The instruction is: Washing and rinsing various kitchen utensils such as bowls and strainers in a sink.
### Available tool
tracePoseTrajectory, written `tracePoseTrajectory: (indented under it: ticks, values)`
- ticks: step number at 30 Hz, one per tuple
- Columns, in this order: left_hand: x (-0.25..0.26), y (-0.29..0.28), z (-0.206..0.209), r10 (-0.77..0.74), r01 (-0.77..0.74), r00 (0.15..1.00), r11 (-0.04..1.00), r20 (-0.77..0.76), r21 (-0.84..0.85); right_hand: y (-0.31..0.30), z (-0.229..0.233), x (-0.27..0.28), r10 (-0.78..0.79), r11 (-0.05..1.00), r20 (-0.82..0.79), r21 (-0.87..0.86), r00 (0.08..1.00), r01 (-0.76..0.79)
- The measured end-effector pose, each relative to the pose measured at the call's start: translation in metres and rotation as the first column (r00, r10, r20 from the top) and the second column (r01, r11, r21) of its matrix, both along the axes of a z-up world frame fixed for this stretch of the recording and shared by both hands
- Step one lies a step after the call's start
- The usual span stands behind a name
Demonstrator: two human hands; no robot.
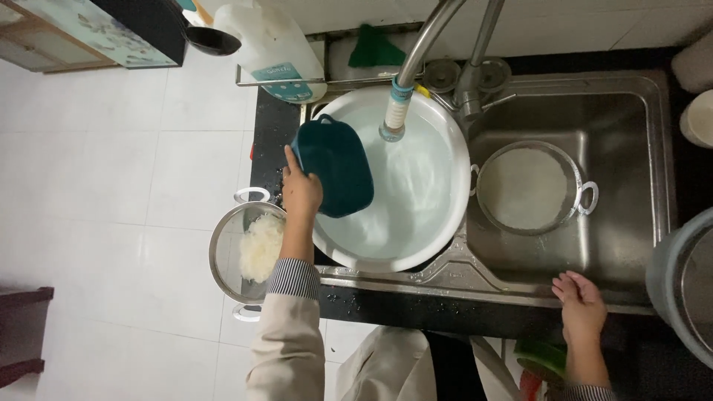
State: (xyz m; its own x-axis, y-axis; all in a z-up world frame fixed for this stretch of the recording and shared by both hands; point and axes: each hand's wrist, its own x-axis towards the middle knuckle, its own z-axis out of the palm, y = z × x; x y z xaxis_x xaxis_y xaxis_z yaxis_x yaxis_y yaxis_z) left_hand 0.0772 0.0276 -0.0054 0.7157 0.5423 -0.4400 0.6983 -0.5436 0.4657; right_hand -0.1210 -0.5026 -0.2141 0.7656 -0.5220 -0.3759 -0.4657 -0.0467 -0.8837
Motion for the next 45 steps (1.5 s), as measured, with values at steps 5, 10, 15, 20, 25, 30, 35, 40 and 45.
tracePoseTrajectory:
  ticks: [5,10,15,20,25,30,35,40,45]
  values:
    - [0.013,-0.006,-0.015,-0.065,0.064,0.997,0.998,0.045,0.027,-0.004,-0.011,-0.005,0.024,1.0,0.05,0.003,0.998,-0.024]
    - [0.026,-0.02,-0.019,-0.101,0.095,0.993,0.989,0.052,0.116,-0.003,-0.014,-0.006,-0.031,0.999,0.075,0.044,0.997,0.028]
    - [0.026,-0.021,-0.035,-0.151,0.139,0.986,0.978,0.066,0.158,0.003,0.0,-0.006,-0.01,1.0,0.069,0.016,0.998,0.009]
    - [0.027,-0.025,-0.055,-0.143,0.137,0.989,0.98,0.029,0.145,0.007,0.008,-0.004,-0.028,0.999,0.018,0.037,0.999,0.028]
    - [0.019,-0.045,-0.073,-0.178,0.17,0.978,0.982,0.112,0.083,0.013,0.019,-0.003,-0.016,1.0,0.035,0.005,0.999,0.016]
    - [0.013,-0.06,-0.094,-0.194,0.194,0.979,0.981,0.066,-0.005,0.017,0.025,-0.004,0.0,0.999,0.047,-0.033,0.999,0.002]
    - [-0.002,-0.073,-0.115,-0.327,0.319,0.932,0.945,0.153,0.079,0.024,0.038,-0.003,-0.003,0.999,0.063,0.048,0.998,0.0]
    - [-0.012,-0.056,-0.163,-0.061,0.156,0.963,0.922,0.263,-0.354,0.031,0.06,0.001,-0.139,0.981,0.083,0.147,0.987,0.126]
    - [-0.034,-0.044,-0.177,0.234,-0.043,0.95,0.753,0.207,-0.656,0.029,0.072,0.006,-0.274,0.923,0.086,0.301,0.958,0.238]
